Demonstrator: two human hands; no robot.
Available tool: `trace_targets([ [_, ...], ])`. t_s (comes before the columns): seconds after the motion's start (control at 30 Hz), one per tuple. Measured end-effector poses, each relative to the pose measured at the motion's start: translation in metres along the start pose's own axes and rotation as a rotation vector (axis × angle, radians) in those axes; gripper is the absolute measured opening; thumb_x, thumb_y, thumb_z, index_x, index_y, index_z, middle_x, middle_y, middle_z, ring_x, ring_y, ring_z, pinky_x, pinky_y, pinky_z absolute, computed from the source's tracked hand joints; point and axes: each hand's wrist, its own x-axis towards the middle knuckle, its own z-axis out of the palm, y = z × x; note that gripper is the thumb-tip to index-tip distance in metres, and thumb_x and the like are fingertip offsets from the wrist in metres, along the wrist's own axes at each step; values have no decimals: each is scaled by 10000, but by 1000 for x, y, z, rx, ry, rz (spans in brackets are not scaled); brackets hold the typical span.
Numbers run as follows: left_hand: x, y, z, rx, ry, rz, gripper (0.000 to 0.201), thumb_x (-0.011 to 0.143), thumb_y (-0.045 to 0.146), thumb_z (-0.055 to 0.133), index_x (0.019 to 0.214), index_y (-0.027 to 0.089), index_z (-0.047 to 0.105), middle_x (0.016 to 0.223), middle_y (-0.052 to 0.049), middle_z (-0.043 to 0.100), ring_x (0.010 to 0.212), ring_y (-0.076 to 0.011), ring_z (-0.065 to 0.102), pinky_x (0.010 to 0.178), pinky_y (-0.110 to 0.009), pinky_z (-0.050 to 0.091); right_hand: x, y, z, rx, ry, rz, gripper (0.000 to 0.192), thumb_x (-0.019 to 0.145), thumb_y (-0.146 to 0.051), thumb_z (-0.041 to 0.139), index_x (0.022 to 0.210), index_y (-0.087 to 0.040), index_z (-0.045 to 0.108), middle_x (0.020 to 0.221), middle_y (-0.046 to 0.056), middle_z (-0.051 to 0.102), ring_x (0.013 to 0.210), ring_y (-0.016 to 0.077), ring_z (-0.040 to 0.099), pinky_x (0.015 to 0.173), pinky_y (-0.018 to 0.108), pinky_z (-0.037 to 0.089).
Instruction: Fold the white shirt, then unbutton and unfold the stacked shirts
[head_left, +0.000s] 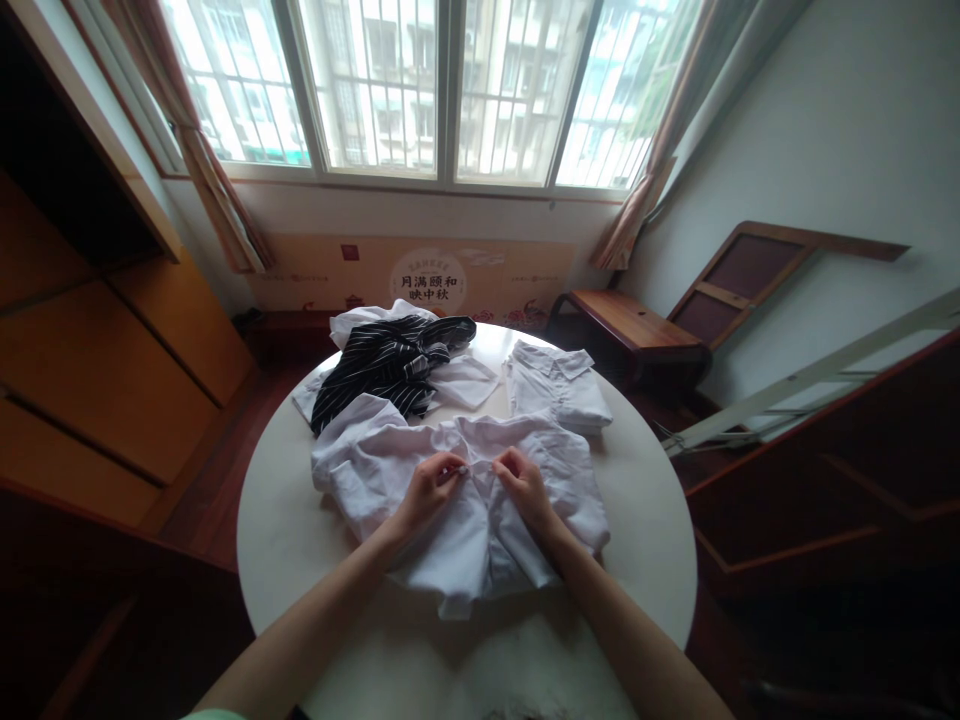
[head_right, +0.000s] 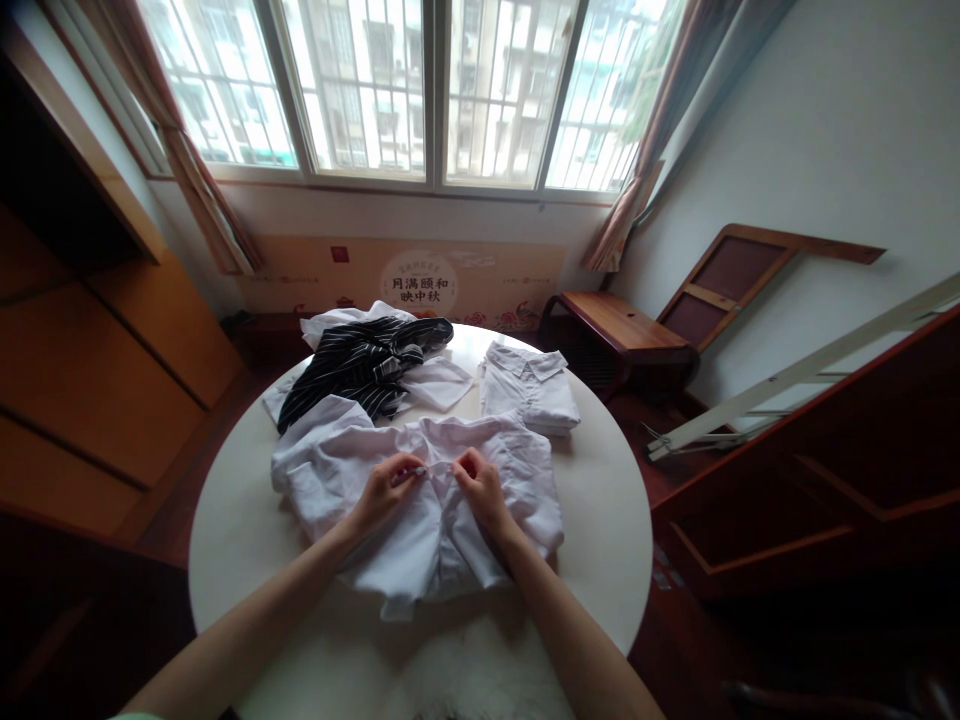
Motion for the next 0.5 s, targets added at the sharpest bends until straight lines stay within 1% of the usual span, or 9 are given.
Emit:
trace_targets([
  [0.07,1,1,-2,10,73,-37,111,775,228,536,777,144,609,740,-27,631,645,-121,544,599,-217,429,0,-6,-5,-21,86,7,175,762,-318,491,657,-179,477,604,-22,487,562,115,449,550,229,374],
  [0.13,2,1,-4,30,139,-77,124,771,246,542,777,145,614,728,-24,635,619,-118,530,587,-220,422,-1,-15,-9,-68,154,-29,126,756,-293,507,706,-179,490,636,-13,516,574,120,469,557,232,386],
  [0.2,3,1,-5,36,183,-110,132,766,254,546,774,147,621,720,-21,639,601,-117,525,577,-221,417,-6,-27,-11,-146,188,-123,69,755,-247,506,743,-179,501,635,-15,516,564,115,468,558,230,384],
  [0.27,5,2,-5,21,211,-132,128,755,254,556,764,146,625,717,-20,641,602,-119,532,574,-221,418,-13,-39,-11,-221,184,-238,37,760,-203,491,748,-178,515,581,-32,478,518,103,439,531,220,360],
  [0.33,6,2,-6,-3,241,-151,121,742,255,568,753,147,623,712,-18,641,605,-122,540,572,-219,420,-21,-48,-9,-262,115,-336,61,771,-185,478,736,-177,528,525,-50,427,473,88,407,505,208,333],
  [0.4,7,2,-6,-35,275,-171,126,739,267,574,752,150,618,707,-15,636,606,-122,544,568,-218,422,-28,-53,-6,-283,-27,-398,93,787,-207,478,715,-177,530,501,-57,408,451,77,389,492,200,314],
  [0.47,8,0,-8,-78,325,-191,144,745,289,571,773,154,612,713,-14,629,615,-123,547,567,-217,426,-32,-53,-2,-323,-193,-405,145,798,-257,490,679,-178,516,511,-49,432,457,73,393,490,198,300],
  [0.5,8,-1,-8,-100,359,-196,155,750,299,566,790,155,609,722,-16,626,628,-125,551,570,-217,428,-32,-53,0,-352,-258,-383,174,800,-281,494,660,-178,506,524,-42,453,467,73,401,491,198,293],
])
